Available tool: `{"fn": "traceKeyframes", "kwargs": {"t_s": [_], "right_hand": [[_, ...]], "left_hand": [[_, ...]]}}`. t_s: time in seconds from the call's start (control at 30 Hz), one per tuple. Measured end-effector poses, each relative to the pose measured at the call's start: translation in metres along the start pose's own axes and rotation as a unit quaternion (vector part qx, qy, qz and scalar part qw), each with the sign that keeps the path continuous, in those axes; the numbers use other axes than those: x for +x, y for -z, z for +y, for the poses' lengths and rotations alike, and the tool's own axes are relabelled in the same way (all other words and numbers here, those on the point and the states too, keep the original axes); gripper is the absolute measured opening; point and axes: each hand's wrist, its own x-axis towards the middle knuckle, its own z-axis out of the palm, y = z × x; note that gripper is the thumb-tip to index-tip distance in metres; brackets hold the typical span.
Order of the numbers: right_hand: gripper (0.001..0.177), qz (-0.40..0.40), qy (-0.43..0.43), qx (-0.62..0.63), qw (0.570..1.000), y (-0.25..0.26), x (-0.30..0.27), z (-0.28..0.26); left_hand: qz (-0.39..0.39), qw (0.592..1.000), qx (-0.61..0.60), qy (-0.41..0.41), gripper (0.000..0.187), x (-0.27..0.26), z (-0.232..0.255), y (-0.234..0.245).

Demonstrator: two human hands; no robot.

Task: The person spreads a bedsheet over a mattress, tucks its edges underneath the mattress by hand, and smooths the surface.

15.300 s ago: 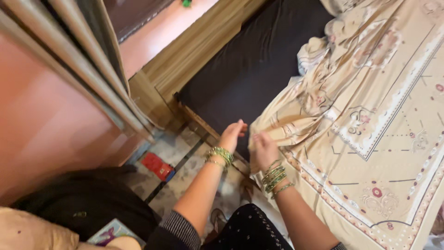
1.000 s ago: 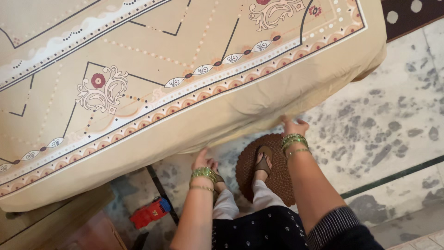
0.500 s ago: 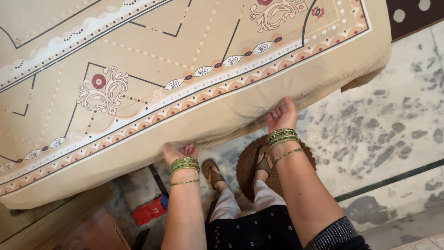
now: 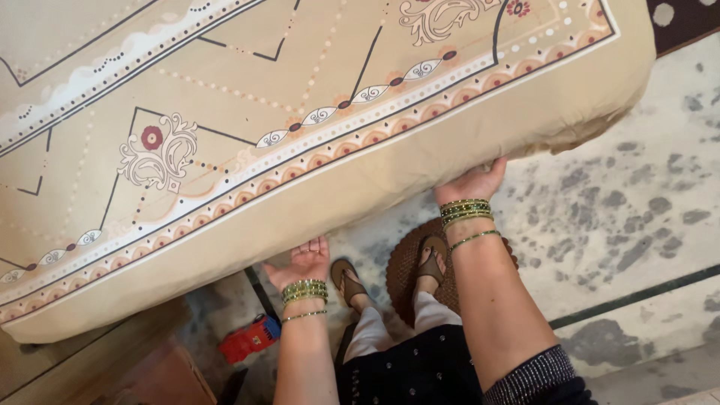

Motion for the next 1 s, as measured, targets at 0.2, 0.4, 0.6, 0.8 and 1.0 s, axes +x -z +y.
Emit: {"fn": "traceKeyframes", "kwargs": {"t_s": [0.2,0.4,0.6,0.8,1.0], "right_hand": [[0.070,-0.134,-0.003,0.020,0.991,0.012,0.037,-0.017],[0.069,-0.129,0.009,-0.018,0.991,0.025,0.093,-0.066],[0.067,-0.110,0.060,-0.162,0.979,-0.020,0.172,-0.195],[0.066,-0.146,0.056,-0.342,0.927,-0.087,0.213,-0.309],[0.065,-0.220,0.006,-0.454,0.863,-0.112,0.215,-0.355]], "left_hand": [[-0.122,0.992,0.017,0.013,0.079,0.021,-0.017,-0.004],[-0.132,0.991,0.000,0.004,0.074,0.054,-0.013,0.007],[-0.116,0.986,0.086,-0.088,0.077,0.042,-0.033,-0.010],[0.023,0.962,0.271,0.004,0.103,-0.016,-0.098,0.006],[-0.257,0.727,0.630,-0.094,0.080,-0.072,-0.195,0.025]]}}
